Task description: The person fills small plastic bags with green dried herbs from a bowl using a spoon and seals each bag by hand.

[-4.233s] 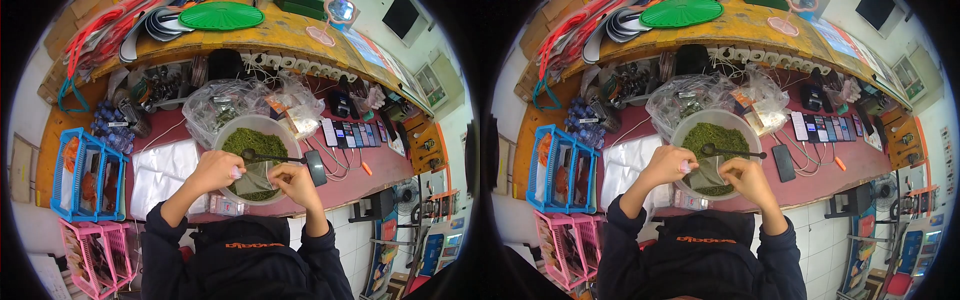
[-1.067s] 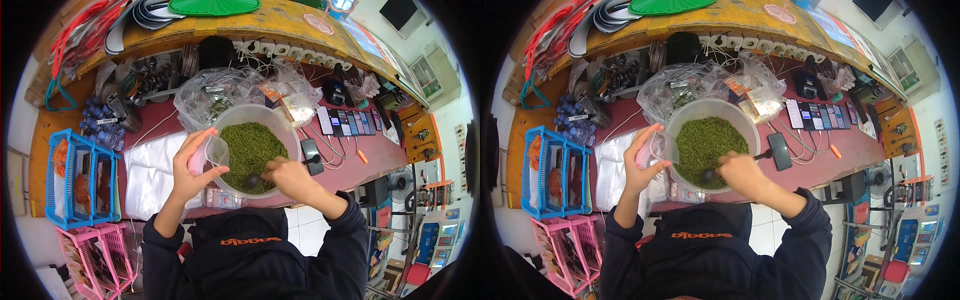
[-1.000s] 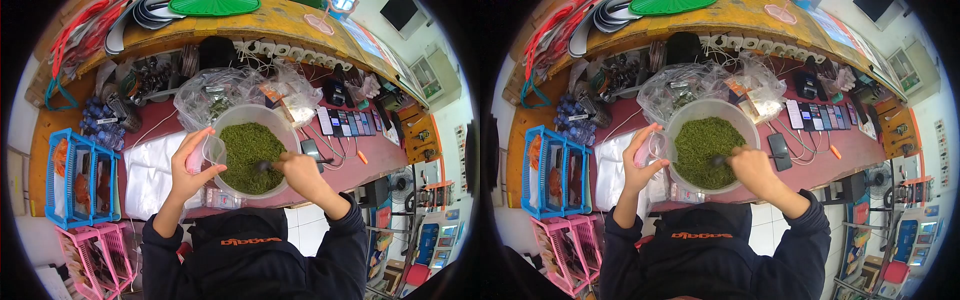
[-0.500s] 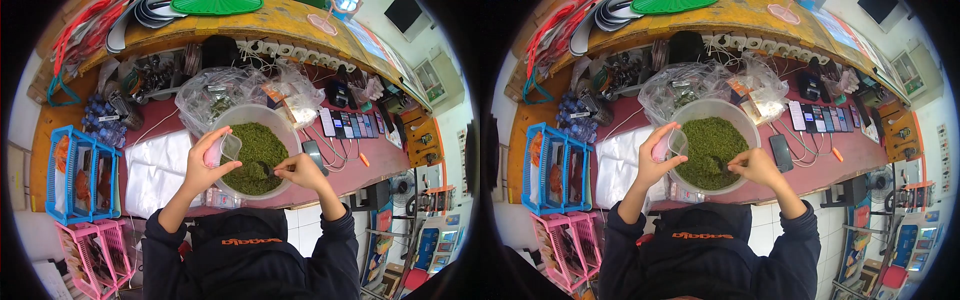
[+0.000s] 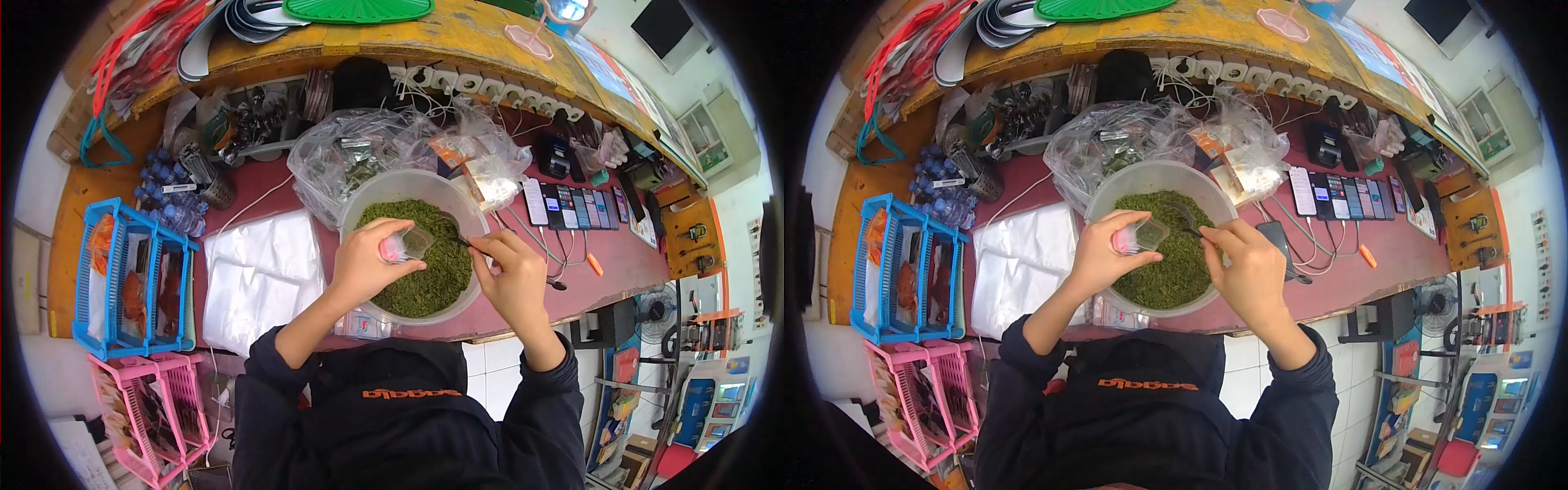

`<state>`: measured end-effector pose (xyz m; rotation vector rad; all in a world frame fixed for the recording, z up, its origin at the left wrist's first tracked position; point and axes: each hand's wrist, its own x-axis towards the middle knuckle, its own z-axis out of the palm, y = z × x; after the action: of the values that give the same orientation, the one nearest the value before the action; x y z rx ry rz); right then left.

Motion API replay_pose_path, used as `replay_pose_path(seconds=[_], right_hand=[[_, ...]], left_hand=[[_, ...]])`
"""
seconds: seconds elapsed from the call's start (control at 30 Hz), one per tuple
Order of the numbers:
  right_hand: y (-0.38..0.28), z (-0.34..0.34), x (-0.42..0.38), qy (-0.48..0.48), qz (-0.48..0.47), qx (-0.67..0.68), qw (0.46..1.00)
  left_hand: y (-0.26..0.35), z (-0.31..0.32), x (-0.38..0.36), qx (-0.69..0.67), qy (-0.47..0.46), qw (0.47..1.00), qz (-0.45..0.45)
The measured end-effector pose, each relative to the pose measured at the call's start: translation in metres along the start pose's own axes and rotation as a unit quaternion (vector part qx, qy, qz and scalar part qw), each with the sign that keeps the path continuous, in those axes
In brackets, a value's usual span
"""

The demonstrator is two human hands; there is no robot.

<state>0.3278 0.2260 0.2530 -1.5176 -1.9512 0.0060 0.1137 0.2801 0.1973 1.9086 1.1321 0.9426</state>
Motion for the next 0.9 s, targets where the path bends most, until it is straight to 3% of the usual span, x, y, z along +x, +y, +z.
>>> replay_pose_path(seconds=[0.13,0.3,0.37,0.43,0.5,0.53,0.6,0.7,0.83,0.9], right_hand=[[-0.007,0.012,-0.004,0.049,-0.094,-0.095,0.990],[-0.003,0.012,-0.003,0.071,-0.089,-0.105,0.988],[0.002,0.009,-0.003,0.066,-0.028,-0.099,0.993],[0.013,0.027,-0.011,0.031,-0.006,-0.106,0.994],[0.019,0.056,-0.022,-0.179,0.016,-0.193,0.965],[0.017,0.064,-0.027,-0.178,0.016,-0.193,0.965],[0.007,0.075,-0.033,-0.213,-0.030,-0.116,0.970],[0.002,0.062,-0.027,-0.240,-0.007,0.002,0.971],[0.006,0.029,-0.013,-0.204,0.024,0.050,0.977],[0.002,0.007,-0.004,-0.170,0.076,0.104,0.977]], left_hand=[[0.003,0.004,0.003,-0.025,0.020,0.999,-0.005],[-0.003,0.000,0.000,-0.050,0.045,0.998,0.002],[-0.008,-0.004,-0.002,-0.058,0.052,0.997,0.002],[-0.015,-0.008,-0.002,-0.060,0.094,0.994,0.011],[-0.016,-0.011,-0.002,-0.045,0.100,0.994,0.015],[-0.014,-0.013,-0.003,-0.050,0.092,0.994,0.018],[-0.009,-0.019,-0.005,-0.053,0.087,0.995,0.019],[-0.007,-0.024,-0.007,-0.045,0.093,0.994,0.028],[-0.011,-0.031,-0.007,-0.024,0.092,0.995,0.003],[-0.010,-0.031,-0.008,-0.010,0.040,0.999,-0.020]])
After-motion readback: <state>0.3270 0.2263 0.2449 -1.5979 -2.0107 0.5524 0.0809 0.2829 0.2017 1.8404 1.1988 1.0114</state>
